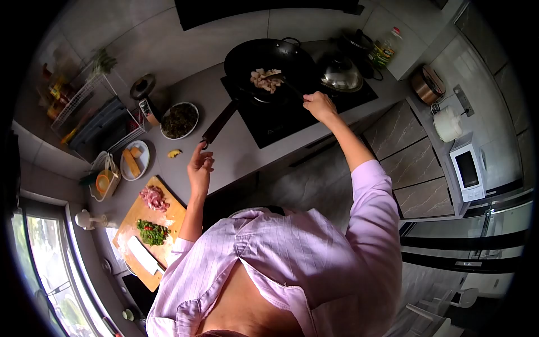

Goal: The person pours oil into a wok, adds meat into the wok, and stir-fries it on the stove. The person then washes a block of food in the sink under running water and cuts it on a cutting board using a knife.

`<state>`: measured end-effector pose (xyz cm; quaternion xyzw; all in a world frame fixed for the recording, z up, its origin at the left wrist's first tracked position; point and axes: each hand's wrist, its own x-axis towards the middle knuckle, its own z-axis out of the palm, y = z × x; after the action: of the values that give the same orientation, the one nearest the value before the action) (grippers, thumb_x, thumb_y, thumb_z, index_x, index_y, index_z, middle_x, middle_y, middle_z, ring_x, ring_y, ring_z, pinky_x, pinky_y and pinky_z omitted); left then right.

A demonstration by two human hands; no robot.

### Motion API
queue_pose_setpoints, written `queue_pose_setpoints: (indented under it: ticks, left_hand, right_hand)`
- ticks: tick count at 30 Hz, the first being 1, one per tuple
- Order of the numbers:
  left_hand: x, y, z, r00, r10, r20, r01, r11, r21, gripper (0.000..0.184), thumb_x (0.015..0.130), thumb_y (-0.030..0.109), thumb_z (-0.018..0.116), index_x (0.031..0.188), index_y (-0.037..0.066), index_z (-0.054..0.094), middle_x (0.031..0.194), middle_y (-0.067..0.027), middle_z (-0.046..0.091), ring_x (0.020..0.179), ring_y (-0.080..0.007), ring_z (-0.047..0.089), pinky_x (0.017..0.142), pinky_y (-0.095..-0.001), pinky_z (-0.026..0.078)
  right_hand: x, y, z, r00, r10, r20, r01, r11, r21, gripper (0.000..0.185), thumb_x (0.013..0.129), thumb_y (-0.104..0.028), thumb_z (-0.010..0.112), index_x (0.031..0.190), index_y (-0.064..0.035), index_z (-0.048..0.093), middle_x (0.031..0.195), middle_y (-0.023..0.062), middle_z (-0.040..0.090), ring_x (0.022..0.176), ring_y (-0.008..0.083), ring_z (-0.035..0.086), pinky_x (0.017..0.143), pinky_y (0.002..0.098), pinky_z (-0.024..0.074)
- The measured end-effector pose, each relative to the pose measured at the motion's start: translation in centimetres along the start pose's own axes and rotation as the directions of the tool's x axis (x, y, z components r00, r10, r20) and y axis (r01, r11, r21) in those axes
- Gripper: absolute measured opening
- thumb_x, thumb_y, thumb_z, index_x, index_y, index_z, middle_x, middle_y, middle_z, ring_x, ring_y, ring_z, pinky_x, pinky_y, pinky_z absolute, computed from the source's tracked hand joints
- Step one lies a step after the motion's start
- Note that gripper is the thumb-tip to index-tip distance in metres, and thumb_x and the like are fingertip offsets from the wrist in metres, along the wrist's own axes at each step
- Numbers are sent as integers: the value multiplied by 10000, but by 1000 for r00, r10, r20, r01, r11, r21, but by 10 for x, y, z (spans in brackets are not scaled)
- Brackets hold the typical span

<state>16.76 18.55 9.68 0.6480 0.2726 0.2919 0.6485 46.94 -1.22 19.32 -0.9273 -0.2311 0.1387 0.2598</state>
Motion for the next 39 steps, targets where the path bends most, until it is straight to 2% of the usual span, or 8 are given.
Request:
queue_pose_setpoints:
  ticks: [12, 15, 21, 25, 28, 33, 35, 39]
  left_hand:
    - [-1, 5, 1, 1000, 14, -25, -14, 1000, -11, 451, 762, -59, 451, 1199, 53, 472, 830, -44, 556, 625, -66, 467, 541, -196, 397]
    - [1, 1, -4, 1000, -11, 25, 9, 999, 49, 453, 793, -19, 475, 1226, 112, 454, 880, -23, 565, 723, -79, 522, 572, -207, 426]
    - [1, -2, -5, 999, 8, 38, -10, 999, 35, 463, 791, -15, 459, 1234, 122, 455, 880, -23, 560, 718, -75, 516, 575, -204, 424]
    - [2, -1, -5, 999, -4, 33, 3, 1000, 18, 467, 785, -12, 458, 1232, 123, 458, 880, -24, 557, 718, -75, 514, 580, -207, 425]
    - [3, -3, -8, 999, 3, 46, -4, 1000, 31, 465, 785, -12, 457, 1230, 120, 461, 879, -21, 556, 722, -76, 515, 582, -208, 425]
    - [1, -3, -6, 999, 7, 34, -8, 999, 33, 466, 786, -18, 450, 1230, 119, 462, 869, -10, 550, 717, -73, 510, 585, -205, 420]
    - [1, -5, -8, 999, -1, 46, -1, 1000, 30, 465, 785, -19, 451, 1229, 120, 464, 867, -9, 549, 715, -73, 508, 586, -206, 420]
    - [5, -4, -12, 998, 10, 70, -15, 997, 69, 457, 787, -19, 455, 1222, 121, 474, 862, -8, 549, 712, -70, 503, 587, -207, 420]
  right_hand:
    - [5, -26, 4, 1000, 22, 7, -22, 995, 94, 363, 742, -195, 602, 1080, -65, 584, 1019, 147, 604, 958, 262, 570, 813, 326, 434]
    - [-9, -29, -13, 984, 151, 100, -168, 965, 203, 363, 740, -171, 606, 1081, -49, 582, 973, 135, 623, 886, 222, 593, 763, 299, 439]
    - [-25, -7, -15, 998, 8, 63, -10, 999, 38, 356, 753, -151, 598, 1096, -58, 573, 983, 135, 621, 884, 226, 593, 690, 301, 457]
    - [-23, -3, -23, 993, 76, 95, -97, 966, 240, 312, 765, -142, 600, 1064, -51, 595, 655, 59, 569, 537, 130, 504, 458, 275, 399]
    - [-30, -6, -47, 988, 70, 135, -109, 945, 308, 297, 768, -69, 580, 1060, -17, 585, 507, -17, 414, 386, 56, 300, 342, 229, 222]
    - [-20, -9, -36, 987, 86, 139, -102, 988, 118, 313, 747, -141, 617, 1031, -14, 590, 597, 75, 529, 478, 149, 479, 404, 300, 363]
    - [-7, 1, -11, 999, 25, 24, -25, 1000, 9, 316, 726, -174, 628, 1014, -43, 605, 841, 152, 615, 682, 237, 604, 581, 318, 456]
    - [-17, -19, -31, 995, 88, 52, -91, 994, 64, 347, 723, -208, 621, 1040, -66, 600, 934, 160, 613, 856, 275, 589, 715, 330, 442]
